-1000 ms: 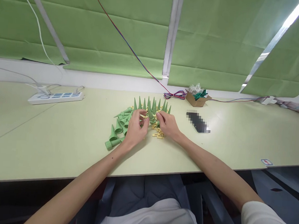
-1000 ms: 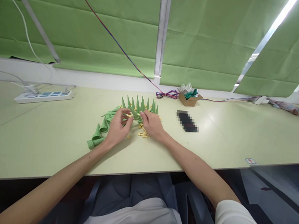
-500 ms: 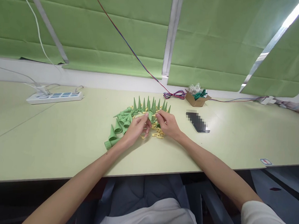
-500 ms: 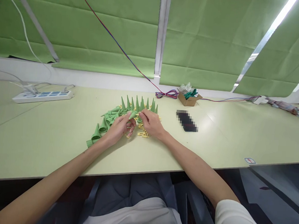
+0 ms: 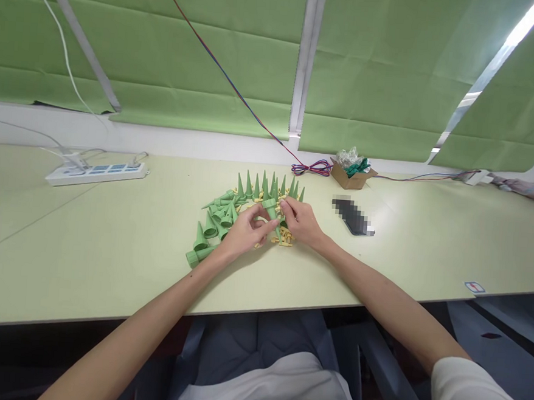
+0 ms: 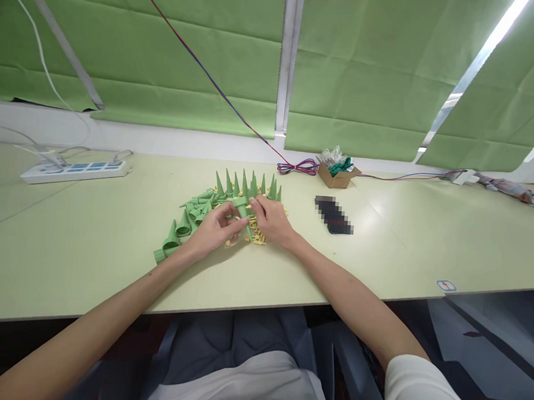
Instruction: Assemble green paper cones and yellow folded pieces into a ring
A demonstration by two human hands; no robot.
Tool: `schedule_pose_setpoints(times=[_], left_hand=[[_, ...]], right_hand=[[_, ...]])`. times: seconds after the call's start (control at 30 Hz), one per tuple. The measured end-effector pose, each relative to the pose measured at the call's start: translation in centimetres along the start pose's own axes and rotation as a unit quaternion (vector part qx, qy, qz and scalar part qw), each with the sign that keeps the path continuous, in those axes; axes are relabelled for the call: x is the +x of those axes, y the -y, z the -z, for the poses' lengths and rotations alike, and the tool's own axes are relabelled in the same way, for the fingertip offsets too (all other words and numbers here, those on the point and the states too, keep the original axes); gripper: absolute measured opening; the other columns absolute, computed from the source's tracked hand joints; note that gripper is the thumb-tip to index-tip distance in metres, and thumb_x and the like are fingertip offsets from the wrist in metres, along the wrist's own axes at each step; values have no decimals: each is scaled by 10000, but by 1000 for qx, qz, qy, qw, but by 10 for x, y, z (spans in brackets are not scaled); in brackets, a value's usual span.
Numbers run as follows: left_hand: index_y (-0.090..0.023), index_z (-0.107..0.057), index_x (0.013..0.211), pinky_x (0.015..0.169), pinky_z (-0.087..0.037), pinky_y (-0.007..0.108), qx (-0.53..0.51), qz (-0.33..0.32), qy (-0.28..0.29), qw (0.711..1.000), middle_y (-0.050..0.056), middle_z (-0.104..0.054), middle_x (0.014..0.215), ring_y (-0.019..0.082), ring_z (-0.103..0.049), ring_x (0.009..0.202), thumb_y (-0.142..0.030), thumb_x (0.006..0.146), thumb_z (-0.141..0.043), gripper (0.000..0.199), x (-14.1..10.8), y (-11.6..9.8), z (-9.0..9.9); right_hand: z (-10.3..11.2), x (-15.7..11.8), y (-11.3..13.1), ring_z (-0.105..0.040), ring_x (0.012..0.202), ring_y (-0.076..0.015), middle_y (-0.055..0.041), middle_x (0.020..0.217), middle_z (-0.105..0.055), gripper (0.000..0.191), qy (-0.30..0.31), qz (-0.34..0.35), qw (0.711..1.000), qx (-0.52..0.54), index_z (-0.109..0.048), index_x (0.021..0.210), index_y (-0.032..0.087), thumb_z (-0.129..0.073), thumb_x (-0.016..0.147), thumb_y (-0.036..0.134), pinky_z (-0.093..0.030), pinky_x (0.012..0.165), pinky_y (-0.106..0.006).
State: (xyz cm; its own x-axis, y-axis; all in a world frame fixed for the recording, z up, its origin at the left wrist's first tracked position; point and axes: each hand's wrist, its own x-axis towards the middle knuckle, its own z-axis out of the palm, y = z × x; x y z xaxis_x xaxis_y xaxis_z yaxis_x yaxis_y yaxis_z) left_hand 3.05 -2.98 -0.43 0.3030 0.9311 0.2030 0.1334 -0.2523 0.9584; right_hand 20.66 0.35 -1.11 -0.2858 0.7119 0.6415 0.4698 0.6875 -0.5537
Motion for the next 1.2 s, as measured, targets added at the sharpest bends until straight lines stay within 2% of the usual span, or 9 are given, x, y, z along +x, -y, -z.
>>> schedule_pose_setpoints(times=[0.2, 0.4, 0.47, 0.57, 0.67, 0.77, 0.87, 1.1, 1.2], left_hand=[[-222, -447, 761, 443, -343, 245, 34, -32, -61, 997, -32, -534, 645, 121, -506, 490, -411, 756, -783, 385, 1, -1, -3], [-213, -486, 777, 483, -360, 239, 53, -42, -115, 991, -38, -504, 651, 112, -482, 531, -382, 781, -750, 313, 3, -2, -5], [-207, -494, 751, 468, -348, 240, 33, -21, -107, 993, -41, -492, 619, 105, -462, 500, -386, 782, -750, 314, 2, -3, -4], [-192, -549, 750, 449, -354, 252, -56, 16, -58, 997, -37, -473, 581, 102, -436, 464, -414, 812, -721, 288, 2, -4, -3], [-169, -593, 768, 437, -383, 259, -179, 48, -25, 982, -17, -479, 612, 104, -440, 483, -476, 824, -706, 332, 3, -5, -2], [-163, -586, 775, 400, -374, 253, -254, 88, -19, 963, 10, -519, 667, 101, -443, 488, -575, 830, -679, 427, 5, -6, -2], [-175, -578, 800, 384, -367, 245, -275, 104, -13, 956, 24, -560, 710, 98, -444, 487, -610, 833, -667, 446, 6, -7, -2], [-161, -599, 789, 403, -378, 230, -264, 107, 8, 959, 24, -541, 696, 99, -454, 521, -497, 828, -717, 359, 5, -3, 0], [-166, -584, 794, 420, -385, 231, -259, 102, 19, 960, 14, -529, 697, 102, -467, 536, -504, 818, -730, 369, 4, -3, 1]], right_hand=[[-1, 0, 3, -333, 532, -123, 29, 581, -375, 425, 2, -13, 1000, 2, -314, 688, 229, -317, 1034, 477, -276, 558, -287], [-2, 0, 5, -330, 543, -116, 38, 598, -359, 392, -32, 4, 999, 25, -314, 696, 227, -350, 1028, 432, -289, 567, -277], [-2, 0, 6, -341, 550, -116, 36, 607, -370, 385, -39, 9, 999, 28, -332, 705, 225, -352, 1029, 432, -297, 572, -275], [-1, -1, 8, -352, 557, -118, 31, 618, -388, 386, -46, 7, 998, 34, -357, 721, 222, -347, 1031, 453, -310, 576, -272], [1, -1, 9, -359, 562, -121, 27, 625, -403, 384, -43, 2, 998, 35, -395, 739, 219, -352, 1030, 465, -323, 584, -272], [2, -1, 9, -378, 579, -125, 17, 647, -436, 363, -24, 19, 999, 38, -436, 753, 214, -373, 1026, 444, -335, 600, -273], [1, -1, 8, -401, 599, -129, 8, 669, -467, 350, 0, 28, 999, 39, -462, 765, 212, -377, 1025, 430, -341, 608, -274], [2, -1, 6, -416, 602, -129, 12, 665, -461, 356, 6, 16, 999, 38, -431, 756, 216, -360, 1026, 437, -334, 602, -273], [2, -1, 6, -398, 590, -124, 19, 655, -436, 358, 8, 14, 999, 43, -395, 742, 220, -355, 1028, 432, -327, 597, -272]])
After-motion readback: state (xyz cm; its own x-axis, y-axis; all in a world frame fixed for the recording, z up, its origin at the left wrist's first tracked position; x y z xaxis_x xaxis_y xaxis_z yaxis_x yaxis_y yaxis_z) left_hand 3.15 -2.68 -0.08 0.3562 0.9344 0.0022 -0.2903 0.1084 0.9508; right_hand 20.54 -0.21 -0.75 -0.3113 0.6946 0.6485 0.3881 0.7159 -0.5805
